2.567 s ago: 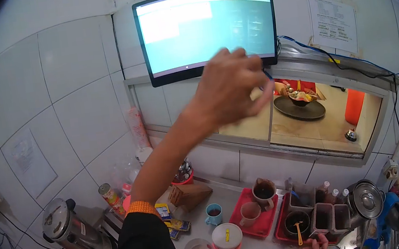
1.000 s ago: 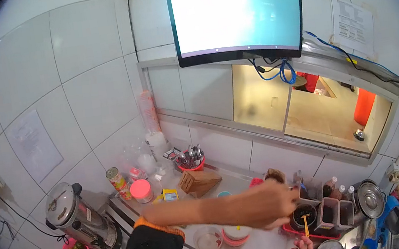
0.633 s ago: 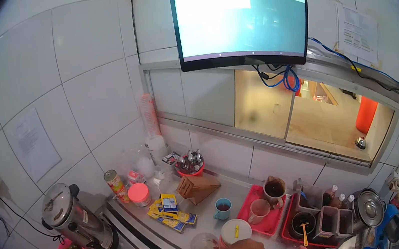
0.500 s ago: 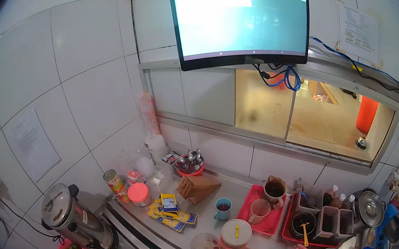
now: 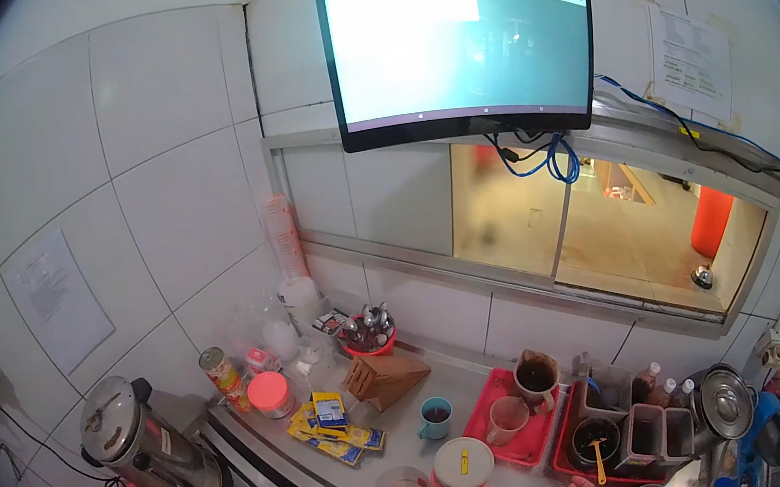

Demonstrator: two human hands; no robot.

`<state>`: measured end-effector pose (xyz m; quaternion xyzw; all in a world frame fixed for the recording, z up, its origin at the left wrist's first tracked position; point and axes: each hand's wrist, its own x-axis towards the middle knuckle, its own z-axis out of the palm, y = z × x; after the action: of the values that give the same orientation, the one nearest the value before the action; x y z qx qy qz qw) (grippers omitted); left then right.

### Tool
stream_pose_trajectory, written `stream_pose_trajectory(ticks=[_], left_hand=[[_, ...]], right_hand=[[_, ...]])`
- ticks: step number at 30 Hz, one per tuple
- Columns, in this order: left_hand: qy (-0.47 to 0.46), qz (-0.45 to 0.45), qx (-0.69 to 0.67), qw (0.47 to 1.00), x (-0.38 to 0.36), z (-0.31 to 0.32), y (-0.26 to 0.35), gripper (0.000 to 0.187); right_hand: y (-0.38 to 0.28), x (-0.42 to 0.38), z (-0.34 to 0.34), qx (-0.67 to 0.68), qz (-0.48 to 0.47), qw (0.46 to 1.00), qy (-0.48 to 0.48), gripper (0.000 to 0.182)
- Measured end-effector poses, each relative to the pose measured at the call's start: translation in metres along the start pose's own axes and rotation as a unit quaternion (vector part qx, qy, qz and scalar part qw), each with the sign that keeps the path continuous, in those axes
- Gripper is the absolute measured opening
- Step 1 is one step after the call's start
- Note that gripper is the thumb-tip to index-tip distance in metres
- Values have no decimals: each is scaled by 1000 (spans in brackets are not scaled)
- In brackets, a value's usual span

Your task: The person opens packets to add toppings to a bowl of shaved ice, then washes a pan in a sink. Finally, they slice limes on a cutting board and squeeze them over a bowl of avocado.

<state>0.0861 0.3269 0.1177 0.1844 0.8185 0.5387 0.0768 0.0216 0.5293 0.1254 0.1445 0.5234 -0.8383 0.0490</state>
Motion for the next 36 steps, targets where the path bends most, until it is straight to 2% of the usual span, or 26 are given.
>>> stream_pose_trajectory(ticks=[4,7,21,24,26,27,29,31,35,36], left_hand=[[-12,-36,-10,999,1,6,3,32],[-9,-28,38,999,5,20,-9,32],[-27,-8,34,999,4,19,-8,31],[-25,0,30,999,-5,25,-7,31],[-22,-24,-6,999,-14,26,-5,34],[-20,-42,-37,998,-16,27,-4,38],[-12,-11,0,1000,-22,26,-4,38],[2,-60,-76,995,-32,22,7,35],[70,0,6,997,-51,21,0,28],[71,-36,-6,997,-58,23,-3,28]], right_hand=[[4,2,-3,0,-2,1000,2,25],[1,-1,-5,1,4,1000,6,25],[8,4,-16,9,5,1000,-4,24],[28,15,-20,8,30,999,31,31],[23,7,-15,10,31,999,13,38],[19,1,-6,7,16,1000,20,23],[23,0,-4,-12,4,1000,-1,23],[22,-7,4,-12,22,1000,1,27],[25,-22,11,-46,40,998,-7,27],[33,-26,7,-47,50,998,-2,28]])
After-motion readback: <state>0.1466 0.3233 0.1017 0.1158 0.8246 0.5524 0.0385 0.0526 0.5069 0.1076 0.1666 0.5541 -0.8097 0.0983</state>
